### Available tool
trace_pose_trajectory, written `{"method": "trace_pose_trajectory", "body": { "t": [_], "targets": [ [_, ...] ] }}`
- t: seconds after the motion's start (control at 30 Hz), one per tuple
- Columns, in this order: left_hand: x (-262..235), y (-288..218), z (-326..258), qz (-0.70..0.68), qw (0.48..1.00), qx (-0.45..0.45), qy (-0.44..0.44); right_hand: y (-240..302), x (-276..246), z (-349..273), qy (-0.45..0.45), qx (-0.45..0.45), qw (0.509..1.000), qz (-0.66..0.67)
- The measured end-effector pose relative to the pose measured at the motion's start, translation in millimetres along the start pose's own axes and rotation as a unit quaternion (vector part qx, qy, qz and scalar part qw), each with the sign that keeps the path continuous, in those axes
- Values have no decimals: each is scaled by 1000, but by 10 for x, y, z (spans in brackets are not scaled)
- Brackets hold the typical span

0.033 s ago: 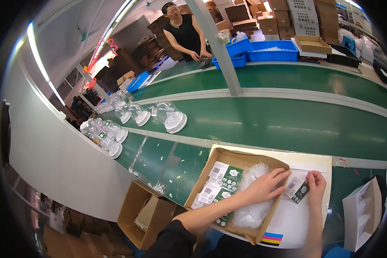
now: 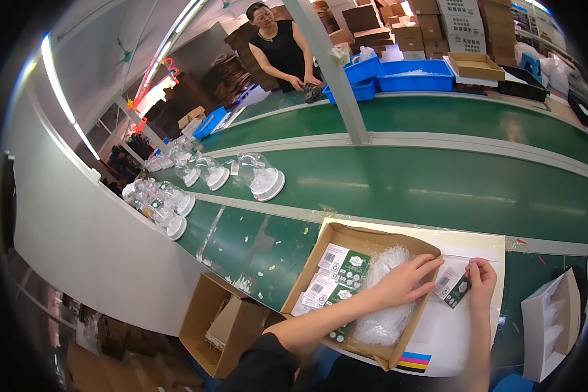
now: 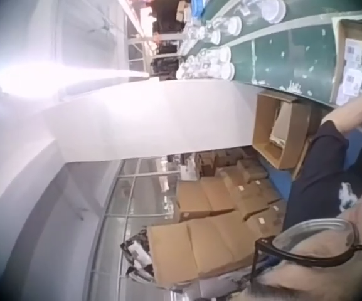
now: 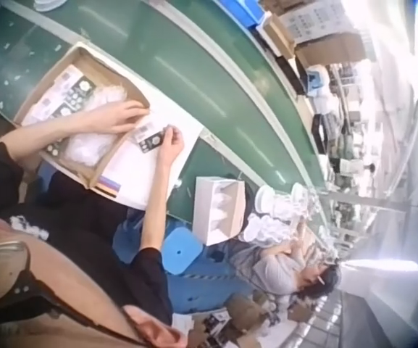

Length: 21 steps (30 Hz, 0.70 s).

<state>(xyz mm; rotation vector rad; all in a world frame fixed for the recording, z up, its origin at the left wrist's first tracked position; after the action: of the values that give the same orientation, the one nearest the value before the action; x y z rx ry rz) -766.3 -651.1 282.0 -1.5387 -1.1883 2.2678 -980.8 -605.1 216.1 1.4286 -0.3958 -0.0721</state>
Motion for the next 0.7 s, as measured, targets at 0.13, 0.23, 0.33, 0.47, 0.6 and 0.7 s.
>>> {"method": "trace_pose_trajectory", "body": {
  "t": [0.13,0.23,0.33,0.47,0.6,0.7],
  "targets": [
    [20,31,8,9,1000,2,0,-110,-54,6,5,-1,1000,-9],
    [2,14,6,-4,1000,6,1,-119,-37,-7,-4,6,1000,-9],
    [11,9,17,2,1000,11,-8,-125,-65,12,6,-4,1000,1],
    [27,33,14,-3,1000,-8,10,-171,-89,17,7,-6,1000,-17],
    [6,80,-49,5,1000,-6,-4,-151,38,23,16,-4,1000,-2],
    [-11,96,-50,11,1000,0,-9,-140,66,26,10,-2,1000,-1]
  ]
}}
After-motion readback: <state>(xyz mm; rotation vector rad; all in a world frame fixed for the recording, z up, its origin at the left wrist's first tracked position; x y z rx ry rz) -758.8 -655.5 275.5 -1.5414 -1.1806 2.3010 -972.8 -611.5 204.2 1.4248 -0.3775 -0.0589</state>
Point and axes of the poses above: each hand's wrist, its own z-axis towards the middle knuckle, its own x-axis out of the palm, y = z × x, the point moved 3 cm from there along z, towards the middle knuckle, and after that the axes turned 9 degrees about y, right-handed, at the moved point
